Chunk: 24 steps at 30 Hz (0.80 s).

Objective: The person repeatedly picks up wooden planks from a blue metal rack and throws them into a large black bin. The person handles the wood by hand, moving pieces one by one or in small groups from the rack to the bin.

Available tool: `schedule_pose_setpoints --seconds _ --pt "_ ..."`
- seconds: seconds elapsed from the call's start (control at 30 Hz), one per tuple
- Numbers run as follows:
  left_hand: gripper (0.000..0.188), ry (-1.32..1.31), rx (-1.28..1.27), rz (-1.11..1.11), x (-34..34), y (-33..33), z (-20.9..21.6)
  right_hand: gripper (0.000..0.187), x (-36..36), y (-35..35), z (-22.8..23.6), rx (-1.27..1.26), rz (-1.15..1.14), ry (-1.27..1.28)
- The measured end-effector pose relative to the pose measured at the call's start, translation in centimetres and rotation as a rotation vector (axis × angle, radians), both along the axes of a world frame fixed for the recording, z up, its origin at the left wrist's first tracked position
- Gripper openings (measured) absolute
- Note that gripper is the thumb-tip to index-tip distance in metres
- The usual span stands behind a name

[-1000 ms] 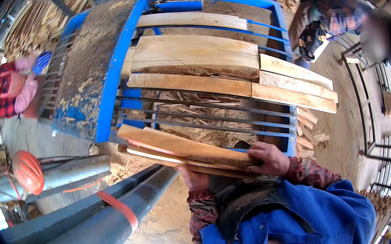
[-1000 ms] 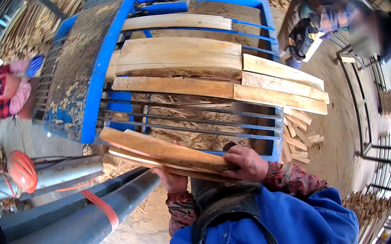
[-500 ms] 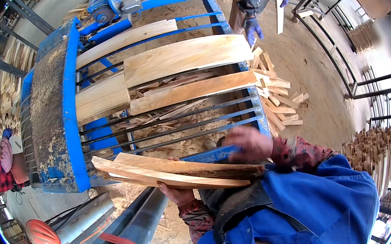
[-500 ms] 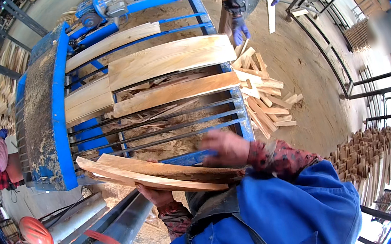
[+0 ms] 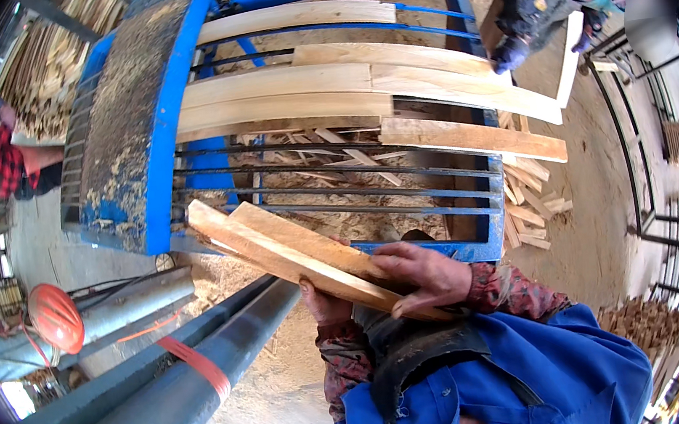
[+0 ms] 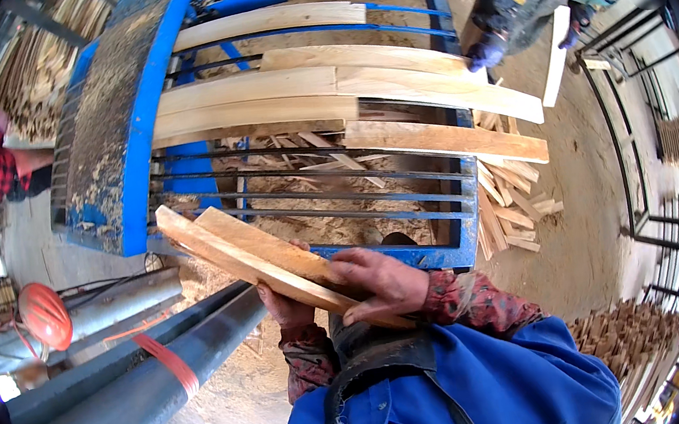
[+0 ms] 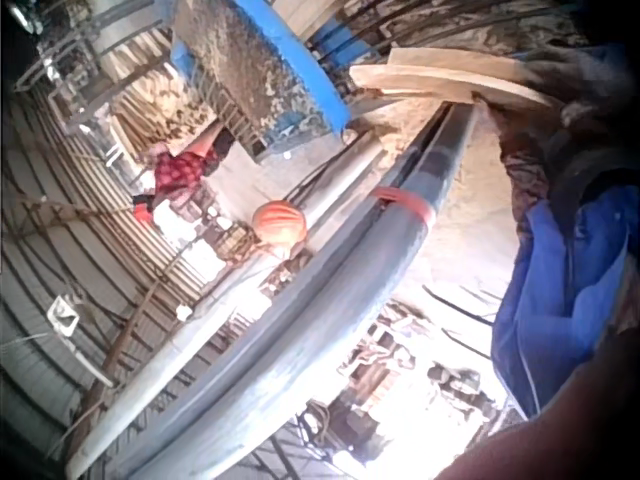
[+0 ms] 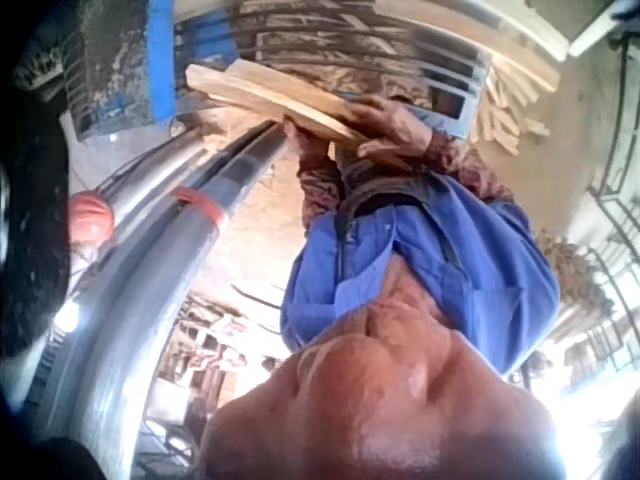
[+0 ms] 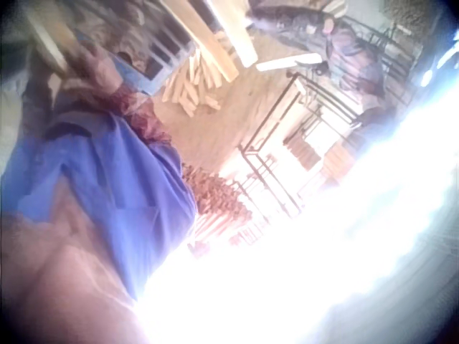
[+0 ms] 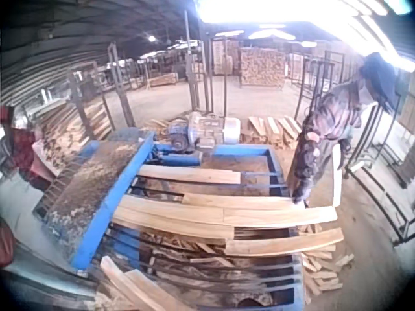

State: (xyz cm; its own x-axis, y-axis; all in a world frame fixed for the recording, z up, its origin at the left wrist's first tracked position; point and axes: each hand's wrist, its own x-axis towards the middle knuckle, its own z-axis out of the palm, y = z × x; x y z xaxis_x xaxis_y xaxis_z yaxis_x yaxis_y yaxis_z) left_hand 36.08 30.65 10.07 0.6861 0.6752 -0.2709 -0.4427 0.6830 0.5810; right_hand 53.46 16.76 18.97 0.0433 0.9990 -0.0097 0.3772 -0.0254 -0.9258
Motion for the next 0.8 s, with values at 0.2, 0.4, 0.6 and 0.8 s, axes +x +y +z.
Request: schedule_pose_setpoints --seconds 0.2,0.4,0.6,0.8 --pt "0.107 0.000 -0.025 0.055 -1.0 -0.6 -0.2 0.068 -2.7 1.4 -0.9 0.071 0.043 -0.260" --pt "0.105 0.022 -0.038 0.006 -1.9 -0.8 0.2 0.033 3.3 4.9 -4.0 0.196 -0.145 -0.418" --pt "0.101 -0.022 -0.084 -0.017 -3.5 -1.0 0.5 0.041 14.0 14.5 -6.9 0.251 -0.350 -0.917" --pt "0.090 -0.017 -0.065 -0.009 -6.2 -1.2 -0.4 0.041 16.5 18.3 -10.9 0.034 -0.235 -1.200"
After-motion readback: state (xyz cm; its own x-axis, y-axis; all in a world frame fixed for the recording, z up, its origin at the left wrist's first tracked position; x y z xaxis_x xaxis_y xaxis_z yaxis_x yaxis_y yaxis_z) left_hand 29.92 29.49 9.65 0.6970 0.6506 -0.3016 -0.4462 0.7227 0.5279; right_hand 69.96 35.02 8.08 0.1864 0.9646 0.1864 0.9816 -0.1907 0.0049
